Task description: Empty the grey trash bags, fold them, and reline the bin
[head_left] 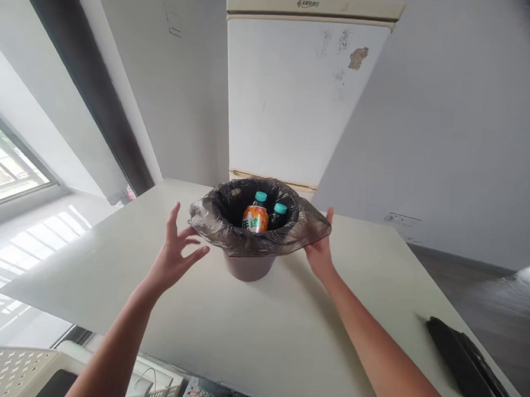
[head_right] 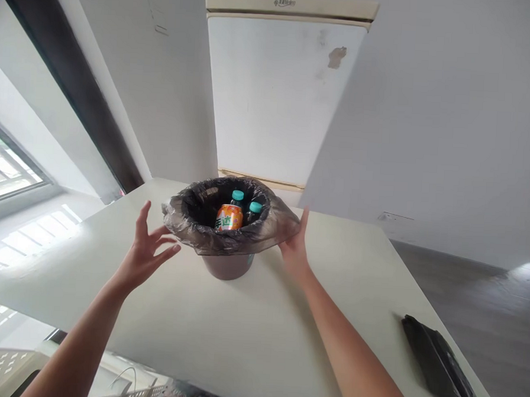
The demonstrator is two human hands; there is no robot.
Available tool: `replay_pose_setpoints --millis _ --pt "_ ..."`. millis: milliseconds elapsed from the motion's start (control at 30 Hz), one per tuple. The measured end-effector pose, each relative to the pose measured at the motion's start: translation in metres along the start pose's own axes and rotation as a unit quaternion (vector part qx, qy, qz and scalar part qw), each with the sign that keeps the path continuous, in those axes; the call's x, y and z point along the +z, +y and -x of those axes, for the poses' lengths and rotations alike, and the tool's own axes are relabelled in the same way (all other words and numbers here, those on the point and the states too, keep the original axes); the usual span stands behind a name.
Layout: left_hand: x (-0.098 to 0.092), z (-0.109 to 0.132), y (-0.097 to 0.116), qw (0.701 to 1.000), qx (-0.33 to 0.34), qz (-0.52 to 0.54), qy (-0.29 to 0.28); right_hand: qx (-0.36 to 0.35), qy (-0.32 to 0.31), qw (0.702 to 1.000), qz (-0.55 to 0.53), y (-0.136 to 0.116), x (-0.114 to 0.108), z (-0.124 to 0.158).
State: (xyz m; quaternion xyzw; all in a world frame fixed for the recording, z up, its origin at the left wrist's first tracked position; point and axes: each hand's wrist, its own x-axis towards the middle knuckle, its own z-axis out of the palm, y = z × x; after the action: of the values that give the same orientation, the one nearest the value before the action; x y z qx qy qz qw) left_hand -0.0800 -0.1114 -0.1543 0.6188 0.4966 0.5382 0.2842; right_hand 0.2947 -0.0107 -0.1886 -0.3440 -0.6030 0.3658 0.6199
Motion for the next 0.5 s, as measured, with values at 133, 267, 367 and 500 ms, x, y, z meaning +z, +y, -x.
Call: replay_pose_setpoints --millis 133,267,367,500 --pt "0.012 -0.035 0.025 0.993 0.113 -0.019 0.004 -0.021 -0.081 0.995 0.047 -0.062 -0.007 -0.042" --pt "-0.001 -0.076 0.075 0.978 0.148 -0.128 0.068 -0.033 -0.135 0.985 0.103 -0.109 -0.025 -0.079" --pt "-0.006 -0.097 0.115 0.967 0.162 -0.164 0.108 -0.018 -0.085 0.990 0.108 -0.137 -0.039 -0.089" --pt "0.009 -0.105 0.154 0.952 0.217 -0.063 0.208 0.009 -0.022 0.997 0.071 -0.169 -0.043 -0.083"
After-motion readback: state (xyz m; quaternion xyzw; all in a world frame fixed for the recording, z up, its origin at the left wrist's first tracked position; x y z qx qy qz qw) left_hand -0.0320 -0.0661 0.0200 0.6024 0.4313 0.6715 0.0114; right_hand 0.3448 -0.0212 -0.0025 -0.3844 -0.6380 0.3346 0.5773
